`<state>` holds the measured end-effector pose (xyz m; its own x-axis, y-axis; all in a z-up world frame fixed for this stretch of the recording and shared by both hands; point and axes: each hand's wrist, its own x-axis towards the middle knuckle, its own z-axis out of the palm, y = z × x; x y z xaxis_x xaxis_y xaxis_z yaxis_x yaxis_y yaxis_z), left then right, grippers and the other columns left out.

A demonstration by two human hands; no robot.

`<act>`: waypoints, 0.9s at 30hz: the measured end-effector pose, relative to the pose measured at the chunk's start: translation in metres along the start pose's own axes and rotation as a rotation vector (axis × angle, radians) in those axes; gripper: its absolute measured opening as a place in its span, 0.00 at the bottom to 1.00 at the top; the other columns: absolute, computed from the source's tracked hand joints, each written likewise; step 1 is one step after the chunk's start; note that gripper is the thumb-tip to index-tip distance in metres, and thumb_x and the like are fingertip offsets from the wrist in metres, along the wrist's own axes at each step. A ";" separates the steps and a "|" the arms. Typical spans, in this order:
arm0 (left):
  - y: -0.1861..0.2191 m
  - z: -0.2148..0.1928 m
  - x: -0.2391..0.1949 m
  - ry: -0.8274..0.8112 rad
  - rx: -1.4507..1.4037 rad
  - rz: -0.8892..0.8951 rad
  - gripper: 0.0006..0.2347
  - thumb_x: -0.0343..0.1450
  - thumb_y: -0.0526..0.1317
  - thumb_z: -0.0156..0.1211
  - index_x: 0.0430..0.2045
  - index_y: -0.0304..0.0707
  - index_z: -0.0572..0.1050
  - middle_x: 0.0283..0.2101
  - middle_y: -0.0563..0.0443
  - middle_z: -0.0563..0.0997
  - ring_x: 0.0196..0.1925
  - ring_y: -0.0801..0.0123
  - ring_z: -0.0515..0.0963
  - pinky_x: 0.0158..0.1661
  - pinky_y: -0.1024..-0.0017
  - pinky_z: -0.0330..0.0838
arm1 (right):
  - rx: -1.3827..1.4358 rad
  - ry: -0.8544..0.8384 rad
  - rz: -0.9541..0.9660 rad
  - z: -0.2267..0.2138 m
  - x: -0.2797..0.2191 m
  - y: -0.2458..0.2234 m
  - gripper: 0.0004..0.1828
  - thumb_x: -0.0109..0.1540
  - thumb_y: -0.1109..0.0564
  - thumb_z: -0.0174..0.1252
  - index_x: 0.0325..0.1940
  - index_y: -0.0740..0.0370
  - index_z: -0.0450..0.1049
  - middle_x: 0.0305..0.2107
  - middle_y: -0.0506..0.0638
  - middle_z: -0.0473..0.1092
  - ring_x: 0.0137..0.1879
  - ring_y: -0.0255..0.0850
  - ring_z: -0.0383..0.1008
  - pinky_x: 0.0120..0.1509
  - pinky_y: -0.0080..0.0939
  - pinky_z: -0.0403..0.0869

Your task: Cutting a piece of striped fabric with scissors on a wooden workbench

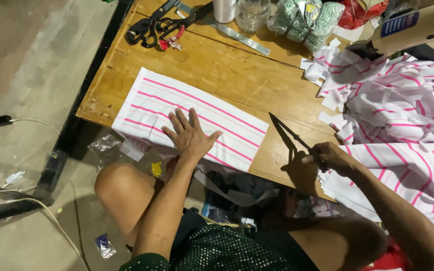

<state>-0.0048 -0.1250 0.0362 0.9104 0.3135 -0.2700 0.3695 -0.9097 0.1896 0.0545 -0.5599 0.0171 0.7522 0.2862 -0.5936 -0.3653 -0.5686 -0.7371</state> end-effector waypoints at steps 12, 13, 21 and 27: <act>-0.006 0.036 0.017 0.210 0.042 0.006 0.53 0.60 0.78 0.53 0.72 0.38 0.51 0.74 0.23 0.46 0.76 0.32 0.41 0.63 0.24 0.39 | -0.293 -0.353 0.006 -0.025 -0.034 -0.001 0.23 0.54 0.40 0.67 0.26 0.65 0.77 0.15 0.50 0.65 0.22 0.39 0.63 0.26 0.39 0.60; -0.004 0.024 0.012 0.210 0.041 0.009 0.53 0.60 0.78 0.53 0.72 0.38 0.51 0.74 0.23 0.46 0.76 0.32 0.41 0.63 0.24 0.39 | -0.292 -0.351 0.007 -0.026 -0.024 0.008 0.23 0.54 0.40 0.67 0.26 0.65 0.77 0.15 0.50 0.65 0.22 0.39 0.63 0.26 0.39 0.60; -0.001 -0.003 0.001 -0.006 -0.045 0.024 0.49 0.66 0.71 0.53 0.74 0.35 0.45 0.76 0.21 0.40 0.77 0.28 0.32 0.64 0.24 0.27 | -0.158 -0.328 0.016 -0.033 0.004 0.019 0.27 0.51 0.37 0.73 0.21 0.64 0.76 0.09 0.54 0.68 0.18 0.46 0.70 0.27 0.43 0.69; -0.001 -0.003 0.002 -0.006 -0.048 0.024 0.49 0.66 0.70 0.53 0.74 0.34 0.45 0.76 0.20 0.40 0.77 0.27 0.32 0.64 0.24 0.27 | -0.156 -0.380 -0.014 -0.021 -0.003 0.000 0.27 0.51 0.36 0.72 0.19 0.62 0.76 0.08 0.52 0.69 0.17 0.44 0.72 0.26 0.41 0.71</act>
